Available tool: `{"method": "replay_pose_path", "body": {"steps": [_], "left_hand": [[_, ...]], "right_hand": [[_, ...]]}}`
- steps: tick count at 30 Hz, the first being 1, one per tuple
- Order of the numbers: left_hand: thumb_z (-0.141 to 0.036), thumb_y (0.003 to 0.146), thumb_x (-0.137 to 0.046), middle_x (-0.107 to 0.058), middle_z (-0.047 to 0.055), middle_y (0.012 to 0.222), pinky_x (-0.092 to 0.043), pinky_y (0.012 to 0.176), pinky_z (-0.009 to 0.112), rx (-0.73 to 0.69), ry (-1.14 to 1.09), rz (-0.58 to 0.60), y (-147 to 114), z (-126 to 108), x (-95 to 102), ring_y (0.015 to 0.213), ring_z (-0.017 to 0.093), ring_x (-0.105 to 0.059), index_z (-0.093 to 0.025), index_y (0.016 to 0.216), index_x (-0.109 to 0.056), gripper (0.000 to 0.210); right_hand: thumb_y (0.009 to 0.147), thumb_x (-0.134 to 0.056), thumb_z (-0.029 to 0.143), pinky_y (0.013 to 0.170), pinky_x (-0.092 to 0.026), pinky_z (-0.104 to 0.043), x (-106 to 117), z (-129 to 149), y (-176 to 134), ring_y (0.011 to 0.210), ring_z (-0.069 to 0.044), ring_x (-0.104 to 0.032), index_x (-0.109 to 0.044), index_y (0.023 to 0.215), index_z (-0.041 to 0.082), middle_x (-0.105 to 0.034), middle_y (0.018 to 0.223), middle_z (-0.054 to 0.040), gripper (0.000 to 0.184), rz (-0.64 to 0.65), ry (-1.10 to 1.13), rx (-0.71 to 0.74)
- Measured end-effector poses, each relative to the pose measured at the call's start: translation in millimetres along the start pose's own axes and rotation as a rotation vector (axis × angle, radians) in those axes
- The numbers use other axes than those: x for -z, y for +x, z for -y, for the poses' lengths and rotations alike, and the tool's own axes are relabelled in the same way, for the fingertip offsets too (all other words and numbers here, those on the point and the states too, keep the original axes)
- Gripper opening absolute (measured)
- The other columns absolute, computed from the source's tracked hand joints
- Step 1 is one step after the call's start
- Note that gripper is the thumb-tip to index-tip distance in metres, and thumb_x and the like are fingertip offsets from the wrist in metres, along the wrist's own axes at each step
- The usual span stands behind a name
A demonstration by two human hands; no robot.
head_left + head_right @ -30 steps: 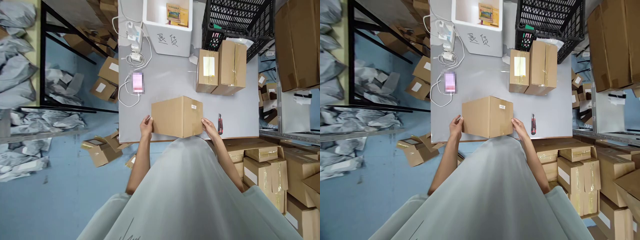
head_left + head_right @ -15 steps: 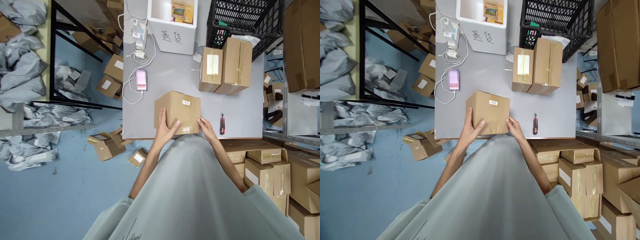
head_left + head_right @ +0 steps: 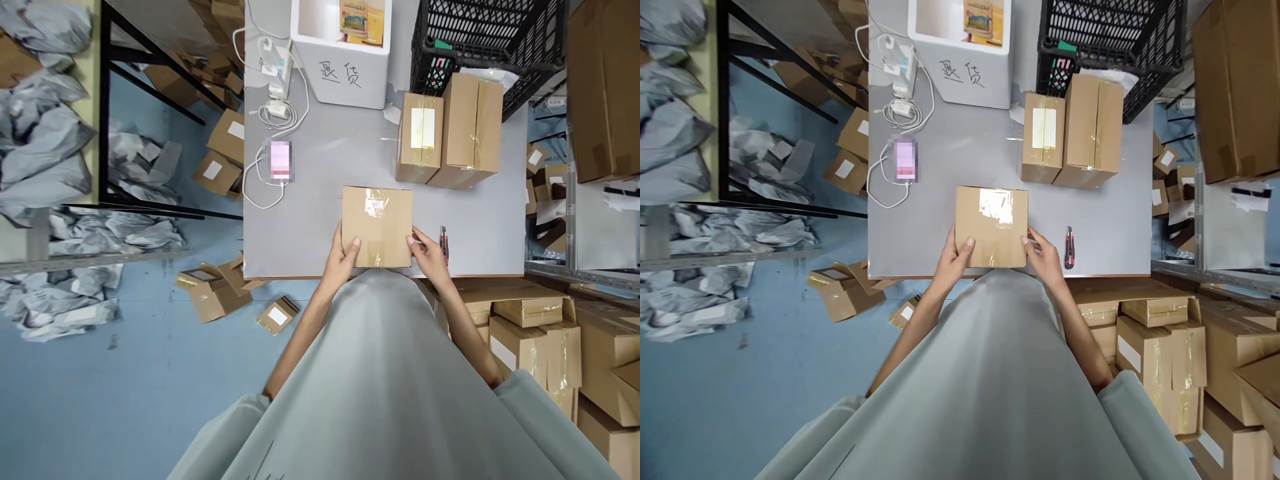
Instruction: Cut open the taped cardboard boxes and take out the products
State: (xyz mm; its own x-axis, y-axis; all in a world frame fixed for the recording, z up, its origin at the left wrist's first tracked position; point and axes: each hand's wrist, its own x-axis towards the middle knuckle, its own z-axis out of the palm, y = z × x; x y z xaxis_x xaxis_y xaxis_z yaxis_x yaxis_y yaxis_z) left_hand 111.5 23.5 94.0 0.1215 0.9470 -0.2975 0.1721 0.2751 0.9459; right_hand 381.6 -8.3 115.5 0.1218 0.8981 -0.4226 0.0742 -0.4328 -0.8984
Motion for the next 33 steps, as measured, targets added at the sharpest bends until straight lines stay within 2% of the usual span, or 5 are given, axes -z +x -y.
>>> {"method": "replay_pose_path", "body": {"steps": [6,10,19,26,33], "left_hand": [[-0.078,0.099,-0.069,-0.057,0.013,0.173,-0.044,0.136,0.053,0.002,-0.011,-0.012,2,-2,27.5,0.162,0.036,-0.054,-0.032,0.173,-0.047,0.090],[-0.077,0.095,-0.075,-0.054,0.016,0.175,-0.042,0.136,0.053,-0.018,0.068,-0.167,-1,1,69.0,0.163,0.037,-0.053,-0.028,0.169,-0.053,0.092],[-0.053,0.099,-0.074,-0.073,0.013,0.152,-0.048,0.132,0.050,-0.042,0.346,-0.418,1,12,148.5,0.151,0.033,-0.064,-0.024,0.131,-0.082,0.045],[-0.075,0.101,-0.064,-0.082,0.014,0.136,-0.054,0.123,0.052,0.171,0.245,-0.378,5,9,138.7,0.133,0.033,-0.073,-0.017,0.120,-0.083,0.064],[-0.081,0.090,-0.073,-0.083,0.015,0.130,-0.060,0.113,0.045,0.305,-0.021,-0.180,25,46,69.4,0.128,0.033,-0.075,-0.017,0.128,-0.079,0.076]], "right_hand": [[0.096,-0.068,0.083,0.120,-0.060,-0.057,9,-64,39,0.135,-0.035,-0.073,-0.077,0.140,0.026,-0.079,0.143,-0.0142,0.073,-0.058,0.102,-0.228],[0.093,-0.076,0.072,0.126,-0.053,-0.059,-6,-99,57,0.141,-0.035,-0.070,-0.076,0.139,0.023,-0.076,0.148,-0.0164,0.067,-0.023,0.104,-0.360],[0.096,-0.081,0.059,0.130,-0.050,-0.055,-52,-103,62,0.154,-0.030,-0.063,-0.075,0.146,0.030,-0.065,0.168,-0.0074,0.058,0.217,0.208,-0.315],[0.077,-0.092,0.077,0.136,-0.042,-0.057,-46,-85,54,0.165,-0.039,-0.050,-0.076,0.151,0.024,-0.064,0.168,-0.0112,0.093,0.209,0.170,-0.169],[0.080,-0.084,0.086,0.135,-0.046,-0.058,12,-77,39,0.154,-0.040,-0.063,-0.074,0.155,0.023,-0.070,0.162,-0.0110,0.099,-0.015,0.015,-0.036]]}}
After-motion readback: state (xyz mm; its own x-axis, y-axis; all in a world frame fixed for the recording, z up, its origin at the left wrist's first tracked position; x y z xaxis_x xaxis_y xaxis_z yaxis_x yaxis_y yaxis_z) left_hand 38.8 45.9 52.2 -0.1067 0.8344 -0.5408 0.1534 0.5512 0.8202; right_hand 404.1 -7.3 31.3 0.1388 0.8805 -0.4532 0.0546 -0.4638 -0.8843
